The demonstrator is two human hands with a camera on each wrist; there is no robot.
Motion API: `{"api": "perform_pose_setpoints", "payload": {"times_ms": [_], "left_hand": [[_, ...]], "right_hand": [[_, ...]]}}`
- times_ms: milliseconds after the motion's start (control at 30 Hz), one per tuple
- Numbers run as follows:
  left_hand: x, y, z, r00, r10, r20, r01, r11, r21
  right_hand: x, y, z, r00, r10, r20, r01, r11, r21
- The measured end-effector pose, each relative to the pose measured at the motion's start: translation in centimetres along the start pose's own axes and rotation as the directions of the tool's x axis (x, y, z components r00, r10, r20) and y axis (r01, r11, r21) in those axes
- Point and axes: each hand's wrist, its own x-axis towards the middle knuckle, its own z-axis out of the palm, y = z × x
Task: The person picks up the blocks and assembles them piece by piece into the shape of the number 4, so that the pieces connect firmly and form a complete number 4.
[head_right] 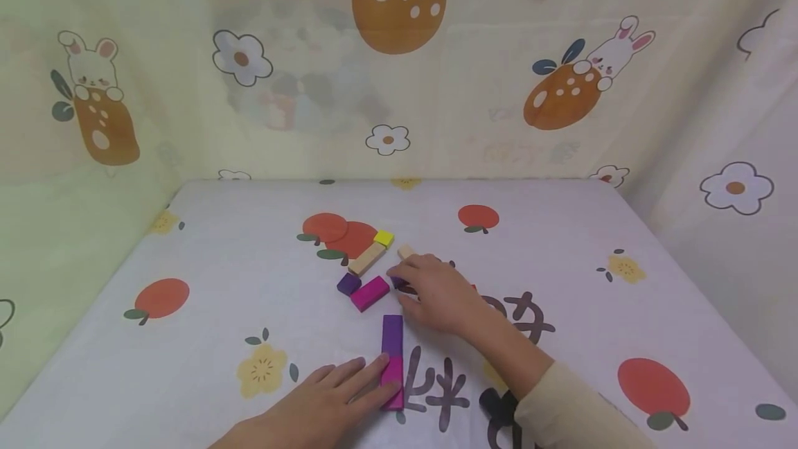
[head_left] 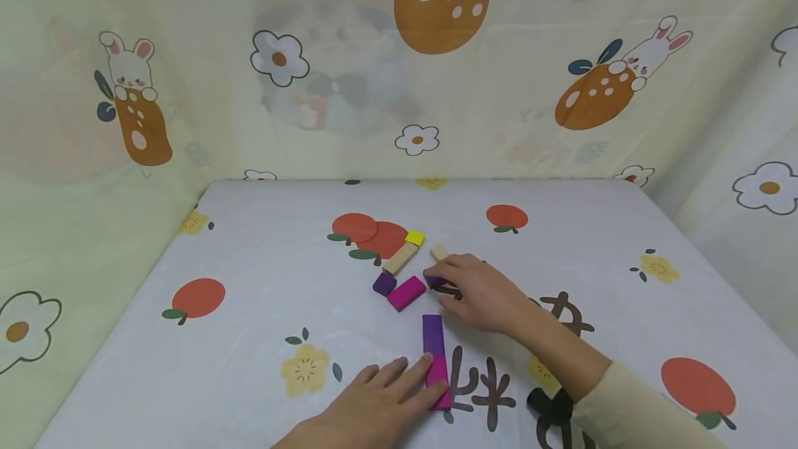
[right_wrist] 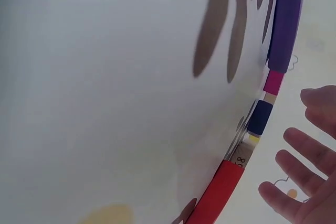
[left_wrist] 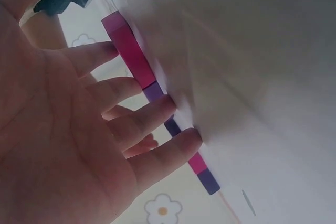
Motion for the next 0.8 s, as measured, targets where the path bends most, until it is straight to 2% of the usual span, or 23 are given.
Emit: {"api": "perform_pose_setpoints", "payload": {"times_ms": [300,533,800], "left_hand": [[0.1,-0.1,0.3,1.0,0.007,-0.02,-0.006,0.999,0.038],[0.2,0.0,0.2,1.0,-0.024,0.019,0.024,1.0,0.015],[0.1,0.0,0.2,1.0,-0.012,0.011,0.011,1.0,0.021]], "right_hand": [[1.4,0.3,-0.1,0.999,0.011,0.032,-0.01,1.0,-0.01],[2.4,0.4,0.1,0.998,0.005,0.068,-0.003,0.999,-0.037],[3.0,0.9,0.6,0.996,0.014,0.088,-0.007,0.997,-0.072]]}}
